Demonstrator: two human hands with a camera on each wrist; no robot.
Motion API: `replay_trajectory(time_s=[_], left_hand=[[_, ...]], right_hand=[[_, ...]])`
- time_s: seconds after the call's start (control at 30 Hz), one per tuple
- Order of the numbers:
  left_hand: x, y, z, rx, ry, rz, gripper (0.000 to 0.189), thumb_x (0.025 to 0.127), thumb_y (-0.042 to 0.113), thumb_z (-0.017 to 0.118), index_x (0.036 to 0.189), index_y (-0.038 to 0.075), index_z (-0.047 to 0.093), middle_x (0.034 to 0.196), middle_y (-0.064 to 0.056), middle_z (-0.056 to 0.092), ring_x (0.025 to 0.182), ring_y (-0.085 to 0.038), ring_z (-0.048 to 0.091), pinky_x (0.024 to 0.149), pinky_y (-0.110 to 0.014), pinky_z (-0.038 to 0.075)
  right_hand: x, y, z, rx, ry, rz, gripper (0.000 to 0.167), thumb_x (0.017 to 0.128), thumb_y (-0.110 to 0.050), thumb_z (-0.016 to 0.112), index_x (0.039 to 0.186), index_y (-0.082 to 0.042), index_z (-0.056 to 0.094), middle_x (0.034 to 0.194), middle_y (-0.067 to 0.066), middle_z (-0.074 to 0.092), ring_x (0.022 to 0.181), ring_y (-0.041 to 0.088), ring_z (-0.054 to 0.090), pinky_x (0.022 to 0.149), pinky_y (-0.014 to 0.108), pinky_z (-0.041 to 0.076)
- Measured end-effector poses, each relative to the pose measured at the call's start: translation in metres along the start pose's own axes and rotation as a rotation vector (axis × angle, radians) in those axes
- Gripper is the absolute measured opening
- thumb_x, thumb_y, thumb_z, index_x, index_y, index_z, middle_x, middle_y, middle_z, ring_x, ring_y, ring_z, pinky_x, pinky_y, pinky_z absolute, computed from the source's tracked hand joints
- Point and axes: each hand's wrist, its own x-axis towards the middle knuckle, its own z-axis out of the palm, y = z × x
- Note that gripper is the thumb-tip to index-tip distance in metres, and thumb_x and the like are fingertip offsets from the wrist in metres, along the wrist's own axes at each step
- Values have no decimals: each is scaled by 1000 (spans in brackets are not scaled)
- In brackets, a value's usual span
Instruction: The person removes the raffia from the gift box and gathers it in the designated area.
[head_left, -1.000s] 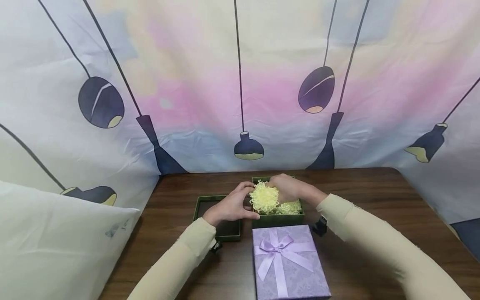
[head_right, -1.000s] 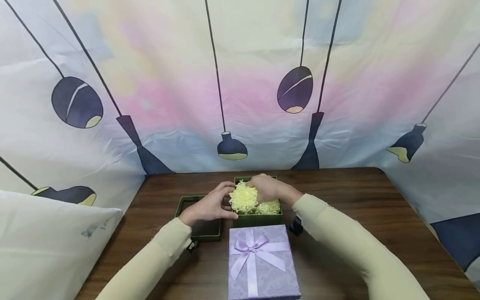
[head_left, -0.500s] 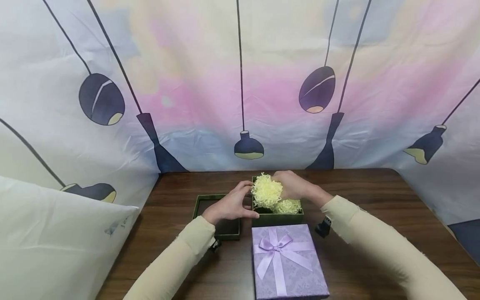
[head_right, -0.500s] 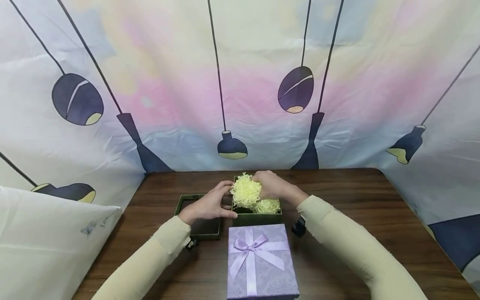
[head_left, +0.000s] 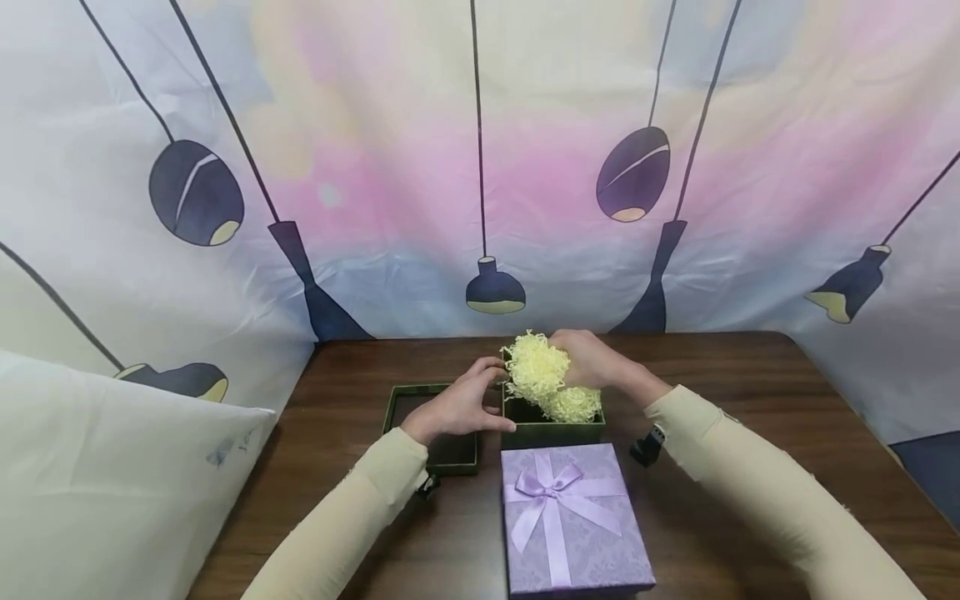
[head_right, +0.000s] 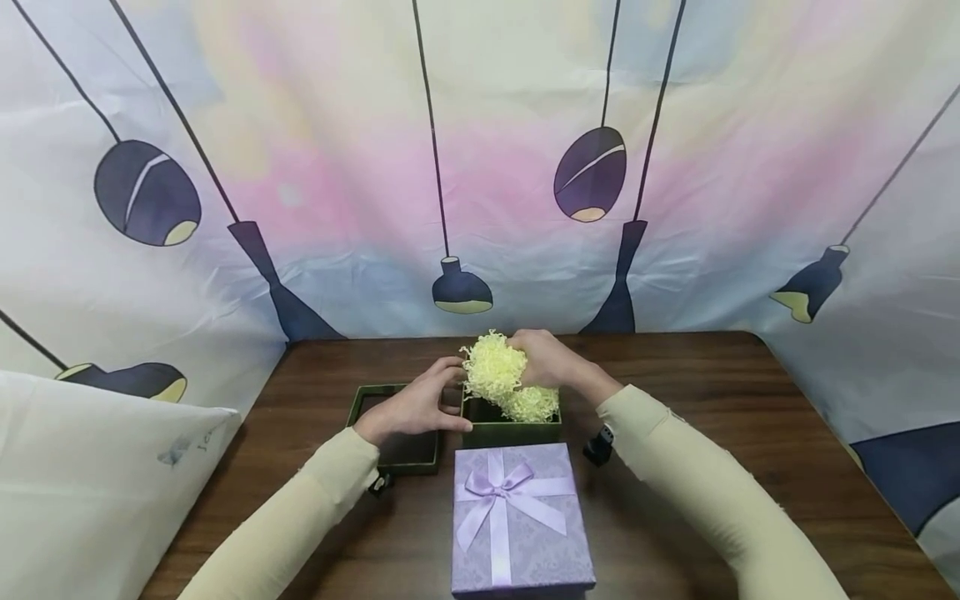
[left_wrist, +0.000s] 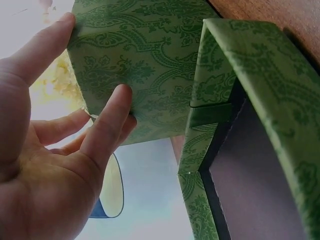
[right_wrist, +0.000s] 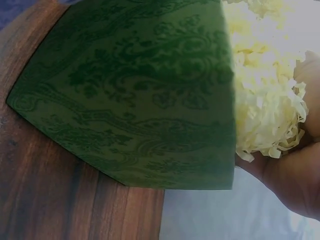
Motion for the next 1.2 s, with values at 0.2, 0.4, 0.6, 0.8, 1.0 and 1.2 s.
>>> replay_trajectory(time_s=[0.2,0.4,0.6,0.8,1.0,1.2], left_hand=[[-3,0,2,45,12,1,84,75,32,86,140,-2,45,152,-12,28,131,-33,45,102,-40,51],[-5,0,1,3,19,-2,84,74,28,87,139,-3,45,152,-13,27,129,-32,46,92,-30,56],[-3,0,1,15,6,4,83,74,29,87,139,-3,45,151,-13,28,128,-30,48,91,-27,56],[-1,0,1,35,20,12,87,75,30,86,141,-3,42,152,-15,28,127,-29,48,94,-31,55],[-2,0,2,-2,10,6,85,75,28,87,139,-5,43,151,-14,28,127,-30,49,86,-23,57],[-1,2,2,-53,14,12,78,75,23,87,136,-4,46,151,-17,27,127,-30,48,84,-22,58]], right_hand=[[-2,-1,-2,2,36,22,55,61,6,71,115,3,64,121,18,63,110,37,60,93,46,54],[-2,-2,-7,34,73,23,50,59,6,73,108,0,64,115,14,64,104,33,62,89,45,55],[-2,-1,-8,24,100,19,42,58,3,77,97,-5,63,104,9,64,90,26,61,80,40,55],[-3,-2,-12,55,130,17,37,60,3,77,92,-8,62,100,7,63,83,22,56,72,36,51],[-5,-5,-19,74,121,42,39,62,2,79,97,-6,63,105,10,62,86,24,58,74,37,53],[-8,-5,-28,75,154,64,35,59,3,77,86,-10,58,101,6,61,80,20,54,71,34,51]])
